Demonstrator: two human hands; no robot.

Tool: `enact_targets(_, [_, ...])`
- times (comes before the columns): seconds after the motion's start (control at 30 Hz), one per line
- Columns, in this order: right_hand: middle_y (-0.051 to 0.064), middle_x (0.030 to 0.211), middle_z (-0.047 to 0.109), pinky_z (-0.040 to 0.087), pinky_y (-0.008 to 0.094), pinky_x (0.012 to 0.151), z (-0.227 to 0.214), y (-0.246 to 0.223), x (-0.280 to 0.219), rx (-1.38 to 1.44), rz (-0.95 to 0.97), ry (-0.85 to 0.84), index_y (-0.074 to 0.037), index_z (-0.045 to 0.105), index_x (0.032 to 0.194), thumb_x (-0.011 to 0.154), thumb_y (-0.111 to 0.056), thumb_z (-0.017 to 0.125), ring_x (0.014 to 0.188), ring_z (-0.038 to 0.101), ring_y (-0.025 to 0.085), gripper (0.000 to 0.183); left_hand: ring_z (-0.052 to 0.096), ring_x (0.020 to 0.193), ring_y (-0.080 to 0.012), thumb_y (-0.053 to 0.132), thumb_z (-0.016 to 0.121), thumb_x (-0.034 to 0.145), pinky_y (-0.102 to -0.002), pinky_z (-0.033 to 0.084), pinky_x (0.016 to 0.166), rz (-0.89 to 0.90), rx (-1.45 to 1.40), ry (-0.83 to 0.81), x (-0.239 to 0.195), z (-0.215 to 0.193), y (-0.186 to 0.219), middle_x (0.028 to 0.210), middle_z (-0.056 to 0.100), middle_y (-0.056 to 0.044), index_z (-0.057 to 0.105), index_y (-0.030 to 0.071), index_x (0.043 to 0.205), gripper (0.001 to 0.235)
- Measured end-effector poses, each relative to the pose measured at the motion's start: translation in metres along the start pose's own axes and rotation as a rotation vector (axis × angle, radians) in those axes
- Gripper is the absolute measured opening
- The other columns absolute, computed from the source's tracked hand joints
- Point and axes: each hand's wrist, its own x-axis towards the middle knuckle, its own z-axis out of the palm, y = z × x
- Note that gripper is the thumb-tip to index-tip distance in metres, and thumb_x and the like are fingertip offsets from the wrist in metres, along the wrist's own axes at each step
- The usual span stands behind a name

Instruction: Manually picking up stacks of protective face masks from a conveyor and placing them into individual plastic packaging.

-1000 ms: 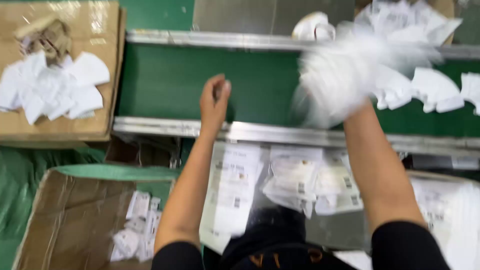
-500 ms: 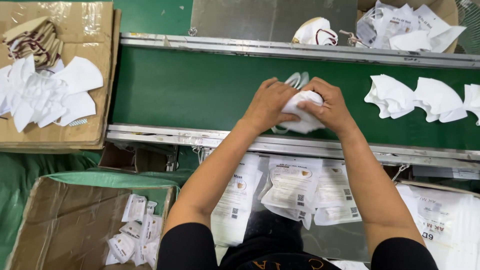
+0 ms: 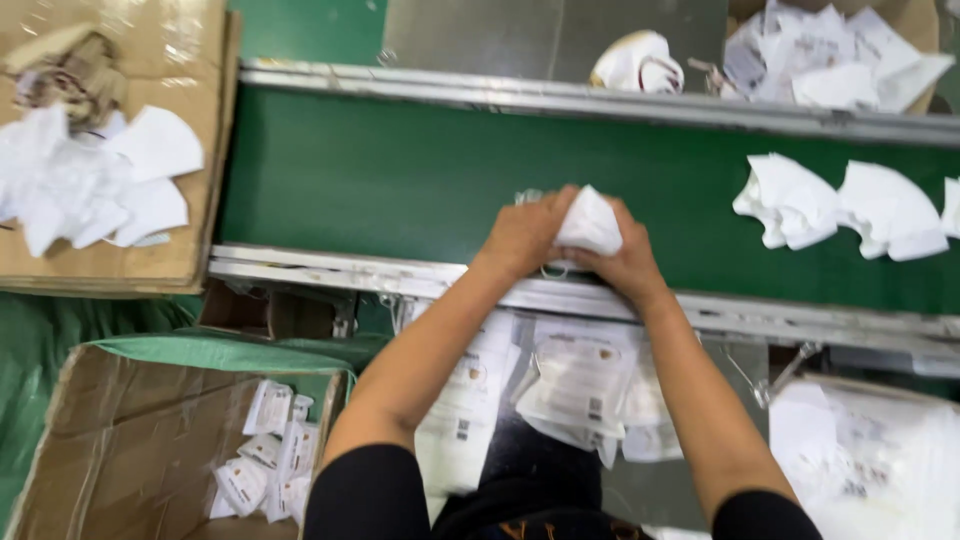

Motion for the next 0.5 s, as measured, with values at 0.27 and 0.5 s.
enact_targets(0.27, [0.012,0.134,0.064,0.053,0.037,0.107,-0.004,-0.012,-0.045,0.579,0.247,0.003,-0.002,0.050,0.147,0.087,-0.013,0.082,0.122,0.063,0.023,0.069,0.069,0.101,-0.0304,0.030,0.080,0.088,-0.041,0.057,0.087,-0.103,-0.470,0.648,-0.138,0.032,-0.050,0.115,0.068,-0.011,0.066,0.009,0.119,0.039])
enact_targets(0.5, [0.011,0.141,0.060,0.048,0.035,0.112,0.015,-0.011,-0.092,0.757,0.318,0.054,-0.003,0.045,0.151,0.087,-0.008,0.081,0.130,0.059,0.021,0.073,0.067,0.082,-0.0312,0.016,0.078,0.081,-0.041,0.054,0.068,-0.117,-0.193,0.458,-0.233,0.124,-0.085,0.098,0.065,-0.011,0.073,0.008,0.096,0.017])
